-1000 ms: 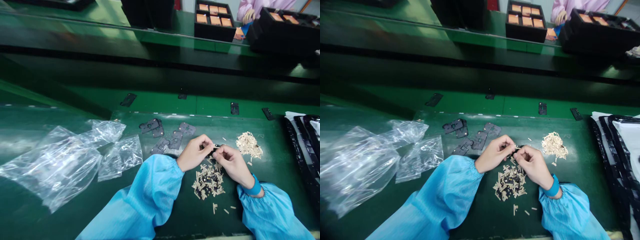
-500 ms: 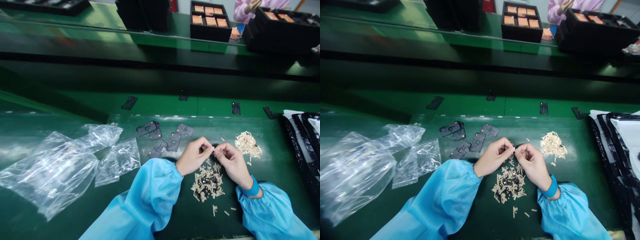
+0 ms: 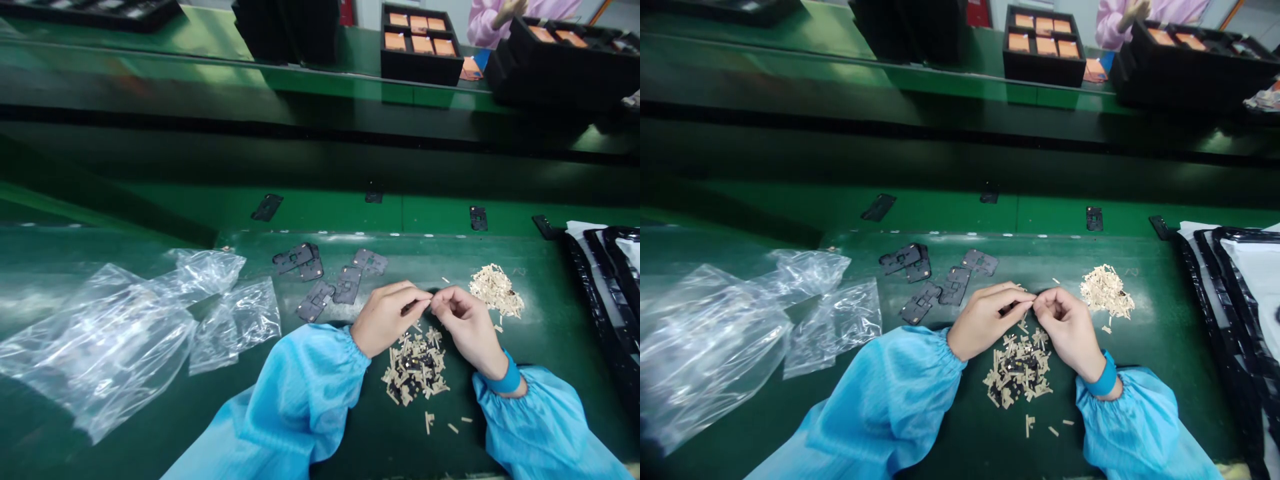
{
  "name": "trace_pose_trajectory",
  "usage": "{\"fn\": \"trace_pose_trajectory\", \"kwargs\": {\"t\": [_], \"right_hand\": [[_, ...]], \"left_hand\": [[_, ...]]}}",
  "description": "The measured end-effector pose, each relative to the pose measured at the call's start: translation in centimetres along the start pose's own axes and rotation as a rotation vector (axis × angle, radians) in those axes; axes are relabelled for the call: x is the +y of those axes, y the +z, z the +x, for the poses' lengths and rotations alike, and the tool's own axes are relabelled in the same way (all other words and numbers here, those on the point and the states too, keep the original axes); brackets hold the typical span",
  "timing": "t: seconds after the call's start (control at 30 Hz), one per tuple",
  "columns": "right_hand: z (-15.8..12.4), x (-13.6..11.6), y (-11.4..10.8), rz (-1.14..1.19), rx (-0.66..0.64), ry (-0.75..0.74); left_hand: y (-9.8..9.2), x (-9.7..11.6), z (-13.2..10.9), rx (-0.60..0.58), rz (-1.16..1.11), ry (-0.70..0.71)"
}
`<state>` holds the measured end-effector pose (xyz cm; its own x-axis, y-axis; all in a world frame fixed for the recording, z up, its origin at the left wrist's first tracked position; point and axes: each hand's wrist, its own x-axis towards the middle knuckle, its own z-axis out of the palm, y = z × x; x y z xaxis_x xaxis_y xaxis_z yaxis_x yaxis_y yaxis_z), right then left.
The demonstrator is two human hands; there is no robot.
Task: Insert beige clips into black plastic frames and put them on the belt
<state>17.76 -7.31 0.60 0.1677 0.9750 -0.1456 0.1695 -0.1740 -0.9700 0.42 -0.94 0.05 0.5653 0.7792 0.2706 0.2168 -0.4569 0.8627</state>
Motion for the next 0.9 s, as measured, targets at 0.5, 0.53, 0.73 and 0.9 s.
{"fn": "trace_pose_trajectory", "kwargs": {"t": [0.5, 0.53, 0.73, 0.9], "right_hand": [[0.0, -0.1, -0.2, -0.027, -0.055, 0.030], [0.0, -0.2, -0.3, -0.029, -0.052, 0.038], [0.2, -0.6, -0.4, -0.045, -0.025, 0.056], [0.2, -0.5, -0.5, -0.049, -0.015, 0.048]], "left_hand": [[-0.1, -0.8, -0.1, 0.036, 0.149, 0.096], [-0.3, -0.7, 0.0, 0.055, 0.170, 0.069], [-1.3, -0.9, 0.5, 0.064, 0.336, -0.048], [-1.1, -1.2, 0.5, 0.093, 0.298, -0.020]]}}
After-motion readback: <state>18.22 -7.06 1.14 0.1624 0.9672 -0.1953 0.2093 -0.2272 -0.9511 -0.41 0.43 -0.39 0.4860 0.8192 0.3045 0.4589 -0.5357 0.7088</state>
